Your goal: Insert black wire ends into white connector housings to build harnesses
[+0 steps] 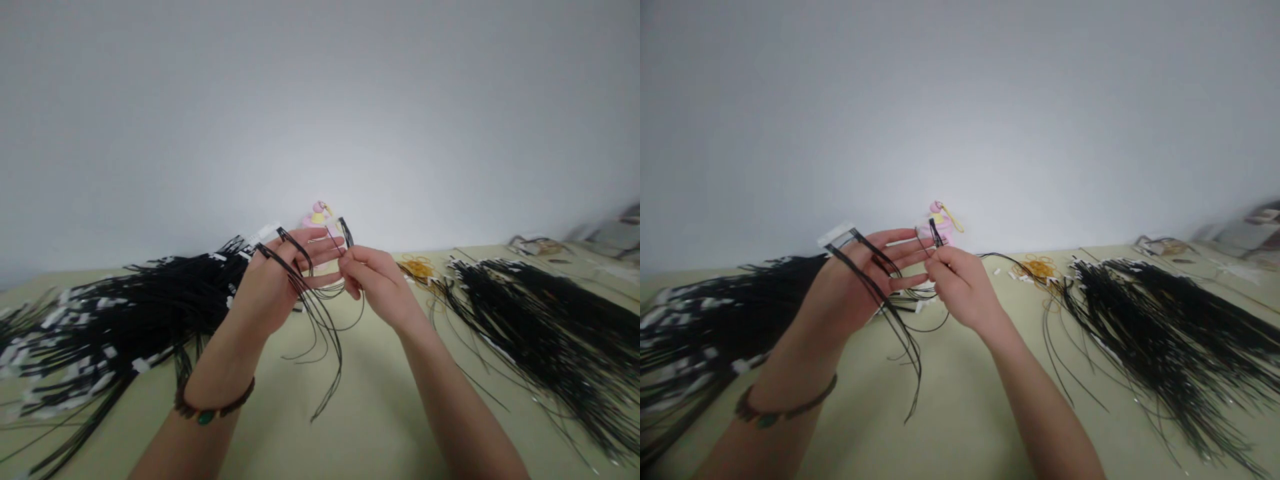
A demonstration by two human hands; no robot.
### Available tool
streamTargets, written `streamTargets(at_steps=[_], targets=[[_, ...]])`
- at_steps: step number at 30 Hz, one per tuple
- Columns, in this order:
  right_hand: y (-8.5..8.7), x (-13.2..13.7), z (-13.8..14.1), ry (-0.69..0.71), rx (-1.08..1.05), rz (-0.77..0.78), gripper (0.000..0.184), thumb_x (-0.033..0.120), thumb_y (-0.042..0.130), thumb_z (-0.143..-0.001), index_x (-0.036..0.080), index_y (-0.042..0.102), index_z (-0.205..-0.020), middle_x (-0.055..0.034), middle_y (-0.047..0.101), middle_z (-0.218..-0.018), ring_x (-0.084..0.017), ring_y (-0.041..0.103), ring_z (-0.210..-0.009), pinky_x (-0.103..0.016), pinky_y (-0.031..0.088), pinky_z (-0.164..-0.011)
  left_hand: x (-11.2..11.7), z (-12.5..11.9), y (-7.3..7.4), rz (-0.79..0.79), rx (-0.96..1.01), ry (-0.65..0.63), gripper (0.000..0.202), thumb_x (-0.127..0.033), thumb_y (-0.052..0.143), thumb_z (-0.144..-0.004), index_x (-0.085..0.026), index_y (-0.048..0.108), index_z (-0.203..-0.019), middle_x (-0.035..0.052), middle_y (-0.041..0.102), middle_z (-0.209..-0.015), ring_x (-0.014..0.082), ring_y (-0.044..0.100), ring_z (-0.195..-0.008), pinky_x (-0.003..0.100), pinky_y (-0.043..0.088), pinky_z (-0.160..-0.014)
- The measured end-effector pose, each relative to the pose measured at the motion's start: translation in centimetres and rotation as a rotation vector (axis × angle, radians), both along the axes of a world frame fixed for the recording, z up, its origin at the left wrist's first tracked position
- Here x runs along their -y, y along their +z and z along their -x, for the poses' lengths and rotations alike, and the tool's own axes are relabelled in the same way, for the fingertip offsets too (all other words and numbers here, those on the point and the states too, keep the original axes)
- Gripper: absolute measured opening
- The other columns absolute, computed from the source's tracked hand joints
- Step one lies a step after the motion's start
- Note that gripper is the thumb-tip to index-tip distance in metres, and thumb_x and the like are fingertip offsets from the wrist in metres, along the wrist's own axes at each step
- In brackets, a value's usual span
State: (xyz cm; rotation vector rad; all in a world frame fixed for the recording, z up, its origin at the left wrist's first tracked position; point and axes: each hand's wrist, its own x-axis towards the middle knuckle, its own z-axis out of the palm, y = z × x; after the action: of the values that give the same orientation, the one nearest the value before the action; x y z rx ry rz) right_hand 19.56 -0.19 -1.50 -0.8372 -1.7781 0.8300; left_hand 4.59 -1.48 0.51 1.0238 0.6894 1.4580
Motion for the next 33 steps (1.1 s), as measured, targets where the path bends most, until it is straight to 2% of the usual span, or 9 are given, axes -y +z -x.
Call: streamTargets(at_steps=[8,12,16,19,21,24,27,30,33], targets=[[0.2,-0.1,-0.5,0.230,-0.034,0.189,0.026,0.028,0.051,-0.083,0.016,0.049,-0.060,0.0059,0.045,-0.046,-0.005,0.039,-0.044,-0.021,0.027,-0.047,-0.9,0.7,-0.6,0.080,-0.032,-0.065,0.014,-0.017,0.060,-0.085,-0.014,0.066,-0.097,0.0124,0.071,-0.108,0.0191,0.071,-0.079,0.024,0.058,-0.051],[0.3,0.1,-0.6,0.367,0.010,0.219,0.027,0.030,0.052,-0.083,0.016,0.049,-0.060,0.0054,0.045,-0.047,-0.006,0.041,-0.045,-0.021,0.029,-0.046,-1.3,0.8,-0.9,0.049,-0.061,-0.055,0.020,-0.020,0.062,-0.085,-0.014,0.066,-0.104,0.0128,0.071,-0.109,0.0199,0.071,-0.081,0.021,0.056,-0.049],[0.3,0.0,-0.8,0.293,0.072,0.068,0.023,0.031,0.055,-0.086,0.014,0.061,-0.071,0.0037,0.047,-0.057,-0.007,0.042,-0.052,-0.021,0.033,-0.050,-1.2,0.6,-1.0,-0.029,-0.061,0.031,0.010,-0.020,0.063,-0.083,-0.012,0.066,-0.089,0.0113,0.073,-0.097,0.0197,0.071,-0.077,0.021,0.056,-0.048],[0.1,-0.4,-1.2,0.197,0.245,-0.119,0.018,0.029,0.063,-0.084,0.015,0.071,-0.075,-0.0024,0.055,-0.079,-0.009,0.050,-0.069,-0.021,0.038,-0.058,-0.9,0.5,-0.7,-0.049,-0.025,0.138,0.004,-0.017,0.064,-0.082,-0.014,0.065,-0.081,0.0083,0.074,-0.086,0.0177,0.071,-0.070,0.017,0.052,-0.043],[0.0,-0.9,-1.5,0.155,0.352,-0.155,0.014,0.029,0.067,-0.081,0.017,0.075,-0.077,-0.0045,0.056,-0.090,-0.010,0.052,-0.078,-0.021,0.041,-0.063,-0.6,0.5,-0.5,-0.055,0.013,0.168,0.004,-0.016,0.063,-0.082,-0.015,0.063,-0.079,0.0063,0.074,-0.082,0.0164,0.071,-0.066,0.016,0.051,-0.042],[-0.3,-1.8,-1.8,0.187,0.454,-0.086,0.020,0.034,0.067,-0.082,0.017,0.076,-0.077,-0.0001,0.053,-0.070,-0.007,0.047,-0.062,-0.021,0.035,-0.055,-0.3,0.6,0.0,-0.033,0.076,0.134,0.009,-0.016,0.058,-0.086,-0.014,0.062,-0.079,0.0052,0.074,-0.082,0.0158,0.071,-0.066,0.017,0.052,-0.043],[-0.6,-2.5,-1.8,0.236,0.454,0.131,0.031,0.040,0.061,-0.085,0.014,0.070,-0.070,0.0039,0.049,-0.053,-0.005,0.041,-0.046,-0.020,0.030,-0.045,-0.2,0.8,0.0,0.010,0.112,0.057,0.013,-0.017,0.055,-0.090,-0.013,0.063,-0.081,0.0051,0.073,-0.083,0.0132,0.069,-0.063,0.018,0.056,-0.049],[-0.7,-2.8,-1.6,0.228,0.306,0.275,0.031,0.039,0.060,-0.084,0.013,0.064,-0.069,-0.0001,0.062,-0.061,-0.007,0.055,-0.048,-0.019,0.039,-0.048,-0.5,1.2,-0.2,-0.008,0.131,0.019,0.013,-0.018,0.057,-0.090,-0.012,0.064,-0.080,0.0053,0.073,-0.083,0.0118,0.068,-0.063,0.023,0.059,-0.061],[-0.6,-2.8,-1.6,0.150,0.108,0.294,0.025,0.037,0.060,-0.083,0.014,0.061,-0.074,-0.0036,0.069,-0.070,-0.008,0.062,-0.054,-0.019,0.045,-0.051,-0.8,1.5,-0.6,-0.077,0.116,0.030,0.012,-0.020,0.060,-0.087,-0.013,0.064,-0.078,0.0057,0.073,-0.085,0.0147,0.069,-0.073,0.029,0.060,-0.070]])
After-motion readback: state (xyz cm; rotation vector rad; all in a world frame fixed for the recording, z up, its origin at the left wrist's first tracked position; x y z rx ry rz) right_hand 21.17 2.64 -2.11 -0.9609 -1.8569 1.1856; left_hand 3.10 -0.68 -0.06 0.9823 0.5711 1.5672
